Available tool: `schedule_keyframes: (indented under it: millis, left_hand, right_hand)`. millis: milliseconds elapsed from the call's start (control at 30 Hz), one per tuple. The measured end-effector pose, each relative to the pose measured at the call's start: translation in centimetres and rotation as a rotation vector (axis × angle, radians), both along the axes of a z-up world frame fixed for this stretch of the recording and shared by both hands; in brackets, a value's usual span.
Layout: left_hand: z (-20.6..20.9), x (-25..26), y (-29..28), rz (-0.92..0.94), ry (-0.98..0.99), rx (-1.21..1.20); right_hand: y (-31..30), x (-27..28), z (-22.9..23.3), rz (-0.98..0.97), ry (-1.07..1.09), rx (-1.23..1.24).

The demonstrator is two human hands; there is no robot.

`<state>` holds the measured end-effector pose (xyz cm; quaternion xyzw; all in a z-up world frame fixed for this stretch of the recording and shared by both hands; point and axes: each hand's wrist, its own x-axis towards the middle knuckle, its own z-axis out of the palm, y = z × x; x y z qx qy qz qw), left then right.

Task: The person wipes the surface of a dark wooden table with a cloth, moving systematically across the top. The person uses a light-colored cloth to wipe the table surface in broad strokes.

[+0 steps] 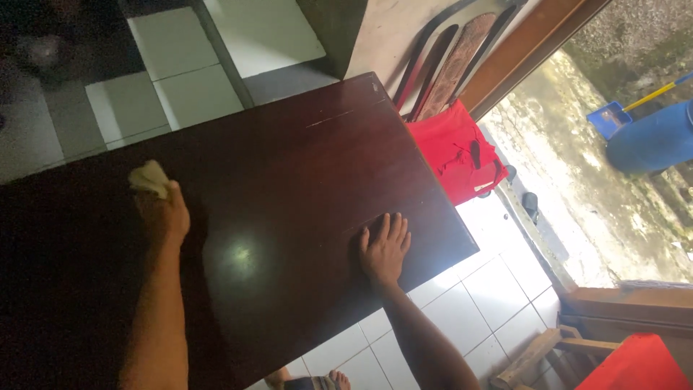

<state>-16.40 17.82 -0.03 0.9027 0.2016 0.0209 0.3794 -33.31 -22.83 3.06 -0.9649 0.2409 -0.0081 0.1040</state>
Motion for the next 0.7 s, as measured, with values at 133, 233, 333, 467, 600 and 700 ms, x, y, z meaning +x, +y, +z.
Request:
schedule_keyframes:
  millis: [133, 233, 333, 467, 600, 700]
  left_hand:
    - [9.0, -4.4, -5.4, -0.176, -0.019, 0.182]
    - [7.9, -4.9, -7.4, -0.277, -0.072, 0.341]
    - [11.5, -7.1, -10.7, -0.329, -0.188, 0.307]
    - [-2.0, -8.2, -13.3, -0.384, -0.165, 0.167]
    - [3.4, -13.4, -18.2, -0.563, -0.14, 0.18]
    - [3.1, -14.3, -20.7, -0.56, 0.27, -0.448]
  right_hand:
    - [0.3, 0.2, 0.2, -0.021, 0.031, 0.009]
    - [0.2, 0.2, 0.1, -0.028, 0.026, 0.006]
    - [0.5, 0.3, 0.4, -0.028, 0.018, 0.007]
    - [0.3, 0.3, -0.2, -0.033, 0.011, -0.018]
    - [0.3, 0.2, -0.3, -0.035, 0.012, -0.026]
    - [0.0, 0.1, -1.1, -0.02, -0.053, -0.037]
